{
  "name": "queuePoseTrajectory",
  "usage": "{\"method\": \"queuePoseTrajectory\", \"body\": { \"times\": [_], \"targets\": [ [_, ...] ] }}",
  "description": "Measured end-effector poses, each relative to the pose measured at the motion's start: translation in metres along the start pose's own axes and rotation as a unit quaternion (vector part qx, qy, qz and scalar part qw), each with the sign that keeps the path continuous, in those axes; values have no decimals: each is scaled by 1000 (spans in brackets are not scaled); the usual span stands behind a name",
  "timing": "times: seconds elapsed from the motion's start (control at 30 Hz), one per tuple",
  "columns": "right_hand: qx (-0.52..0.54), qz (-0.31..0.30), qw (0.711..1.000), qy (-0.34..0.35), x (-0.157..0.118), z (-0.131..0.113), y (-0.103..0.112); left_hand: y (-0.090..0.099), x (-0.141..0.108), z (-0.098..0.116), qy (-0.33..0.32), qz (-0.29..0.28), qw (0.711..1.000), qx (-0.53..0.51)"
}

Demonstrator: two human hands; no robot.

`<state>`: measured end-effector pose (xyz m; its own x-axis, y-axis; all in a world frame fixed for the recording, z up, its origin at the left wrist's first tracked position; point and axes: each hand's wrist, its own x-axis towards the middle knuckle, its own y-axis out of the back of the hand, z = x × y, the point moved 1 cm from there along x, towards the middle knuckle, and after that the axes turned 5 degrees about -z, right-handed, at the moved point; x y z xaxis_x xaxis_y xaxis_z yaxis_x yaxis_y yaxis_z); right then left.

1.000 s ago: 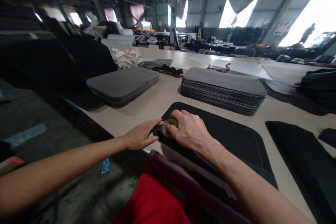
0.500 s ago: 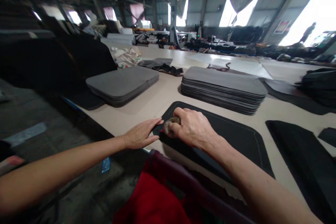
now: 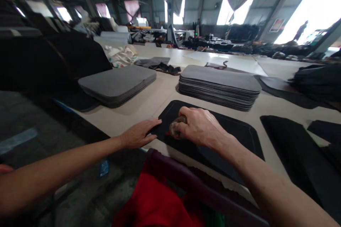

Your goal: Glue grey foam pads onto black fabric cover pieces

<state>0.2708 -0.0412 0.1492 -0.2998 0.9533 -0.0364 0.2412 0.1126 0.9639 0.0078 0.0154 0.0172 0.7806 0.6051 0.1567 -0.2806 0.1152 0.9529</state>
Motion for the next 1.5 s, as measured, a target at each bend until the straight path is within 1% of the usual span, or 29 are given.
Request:
{"method": "queuePoseTrajectory", "body": {
  "times": [0.37,0.57,0.7,0.8,0.9,1.1,1.2,1.27,1.33,1.43,1.5],
  "targets": [
    [6,-15,998,-58,-36,32,11,1,2,0,13,-22,1000,14],
    [8,-23,995,-94,-63,55,16,0,2,-3,16,-28,999,31],
    [16,-28,993,-113,-87,71,21,0,2,-4,32,-32,999,30],
    [42,-39,990,-126,-106,83,25,0,3,-5,45,-35,998,30],
    [63,-37,983,-170,-126,95,28,-1,3,-7,47,-35,998,34],
    [68,-16,969,-236,-167,120,35,-6,1,-15,49,-36,997,38],
    [60,-26,971,-229,-188,132,38,-6,2,-18,47,-35,997,43],
    [61,-23,969,-236,-203,141,40,-5,2,-16,54,-45,996,46],
    [62,-6,961,-268,-216,149,40,-3,3,-13,61,-55,996,47],
    [74,15,941,-330,-234,160,38,-1,4,-10,65,-59,995,49],
    [86,28,935,-342,-243,164,35,-1,4,-10,68,-60,994,54]
  ]
}}
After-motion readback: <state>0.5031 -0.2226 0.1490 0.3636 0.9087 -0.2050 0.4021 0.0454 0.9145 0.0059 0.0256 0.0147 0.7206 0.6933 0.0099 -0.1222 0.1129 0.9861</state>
